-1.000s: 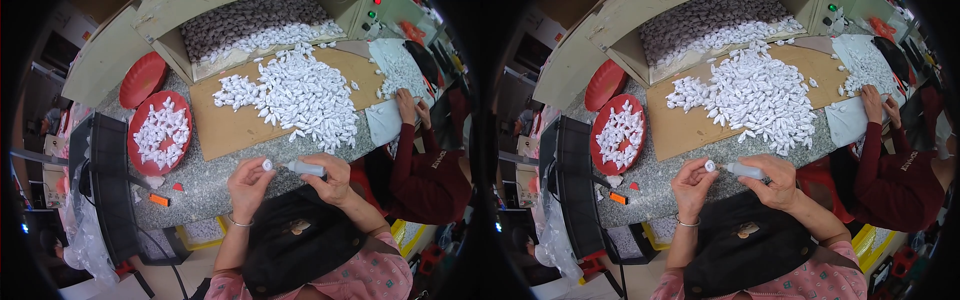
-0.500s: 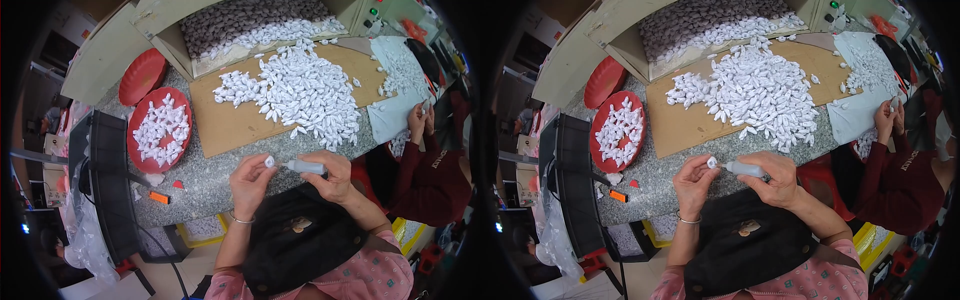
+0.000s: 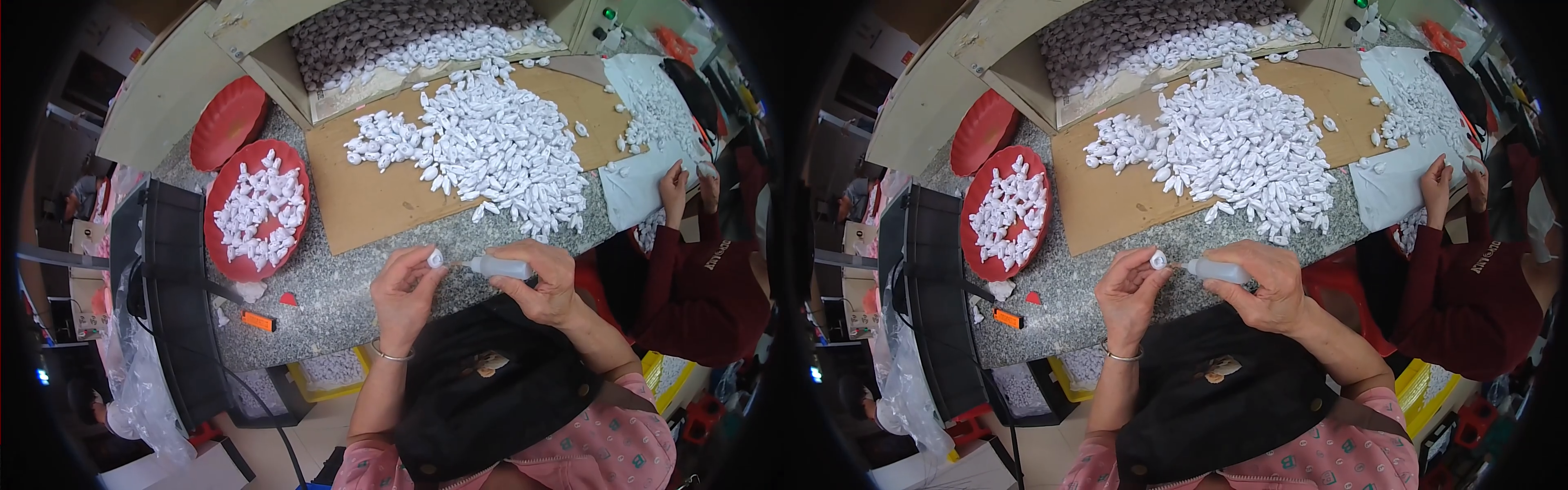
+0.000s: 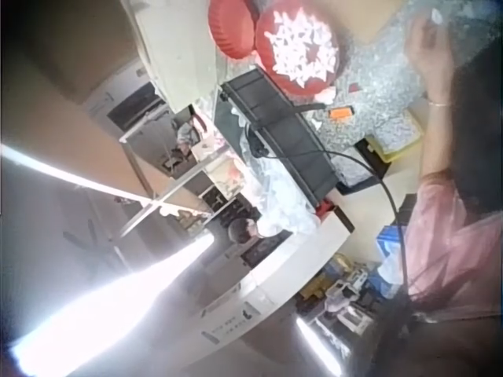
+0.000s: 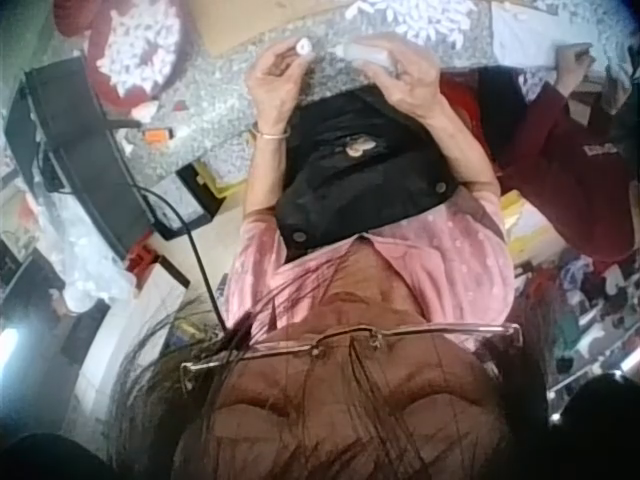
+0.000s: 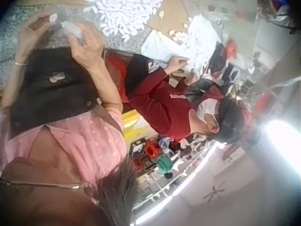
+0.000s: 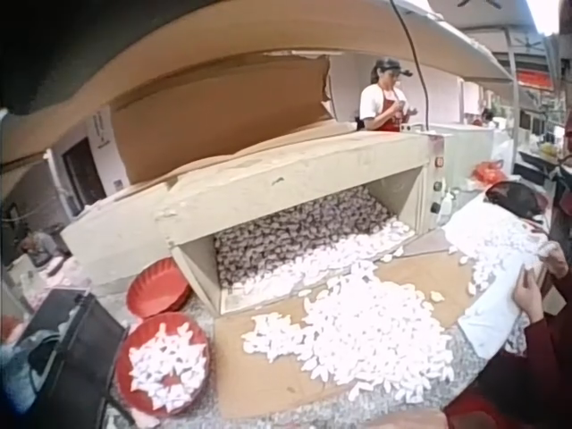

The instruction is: Picking up small white components and assembling or sorting them into a tray on a production line.

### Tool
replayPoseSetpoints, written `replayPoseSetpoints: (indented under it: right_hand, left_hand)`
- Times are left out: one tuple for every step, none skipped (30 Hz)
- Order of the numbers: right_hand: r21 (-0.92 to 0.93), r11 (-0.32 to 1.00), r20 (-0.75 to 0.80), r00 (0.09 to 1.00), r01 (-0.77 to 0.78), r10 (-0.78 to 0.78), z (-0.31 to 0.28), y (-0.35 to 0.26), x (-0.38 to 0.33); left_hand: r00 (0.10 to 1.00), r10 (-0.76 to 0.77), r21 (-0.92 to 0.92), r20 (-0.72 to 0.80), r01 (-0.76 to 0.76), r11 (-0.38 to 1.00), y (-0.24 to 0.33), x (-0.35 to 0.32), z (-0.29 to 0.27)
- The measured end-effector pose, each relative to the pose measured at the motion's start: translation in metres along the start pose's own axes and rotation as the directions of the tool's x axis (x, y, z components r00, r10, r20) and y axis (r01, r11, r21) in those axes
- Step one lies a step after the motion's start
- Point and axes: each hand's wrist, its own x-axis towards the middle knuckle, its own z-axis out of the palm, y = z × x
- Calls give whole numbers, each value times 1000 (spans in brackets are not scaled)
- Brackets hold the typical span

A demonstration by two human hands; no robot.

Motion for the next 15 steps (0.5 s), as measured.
replayPoseSetpoints:
  right_hand:
    - [-5,1000,-3,1000,1,-1,0,1,0]
    - [-5,1000,-3,1000,1,-1,1,1,-1]
    - [-10,1000,-9,1000,6,-6,1,2,-1]
    - [-16,1000,-15,1000,11,-11,1,2,-1]
    - [-17,1000,-16,1000,11,-12,1,2,-1]
    - [-12,1000,-8,1000,0,0,1,2,-1]
    - [-8,1000,1,1000,-10,10,0,2,-2]
    - [-11,1000,-1,1000,-8,8,0,3,-2]
    - [6,1000,-10,1000,-10,10,-1,4,-5]
    - [22,1000,-19,1000,-10,11,-2,6,-7]
    - [14,1000,-21,1000,-8,8,-1,10,-13]
    - [236,966,-77,988,-110,131,1,17,-21]
    - [448,873,-103,959,-191,263,3,24,-27]
    - [438,879,-111,959,-189,261,1,30,-28]
    - [482,821,-49,926,-306,374,-1,34,-29]
  left_hand:
    - [1000,11,16,6,-11,1000,-1,0,-1]
    - [1000,22,32,13,-22,999,-1,0,-1]
    - [1000,22,32,14,-22,999,-1,0,-1]
    - [1000,12,31,10,-12,999,-1,0,-1]
    - [1000,2,30,4,-2,1000,-1,0,-1]
    - [1000,4,29,7,-4,1000,-2,1,-1]
    - [1000,2,34,4,-2,999,-3,1,-2]
    - [1000,1,38,2,-1,999,-4,0,-3]
    - [1000,4,34,7,-4,999,-4,1,-3]
    - [1000,-4,28,-17,5,1000,-4,1,-5]
    - [999,-12,21,-41,13,1000,-3,2,-8]
    - [999,-7,16,-33,8,1000,-2,2,-10]
    - [998,-12,-5,-56,12,1000,-4,3,-13]
    - [997,-17,-27,-78,15,1000,-5,5,-16]
    - [996,-9,-29,-83,6,1000,-3,6,-18]
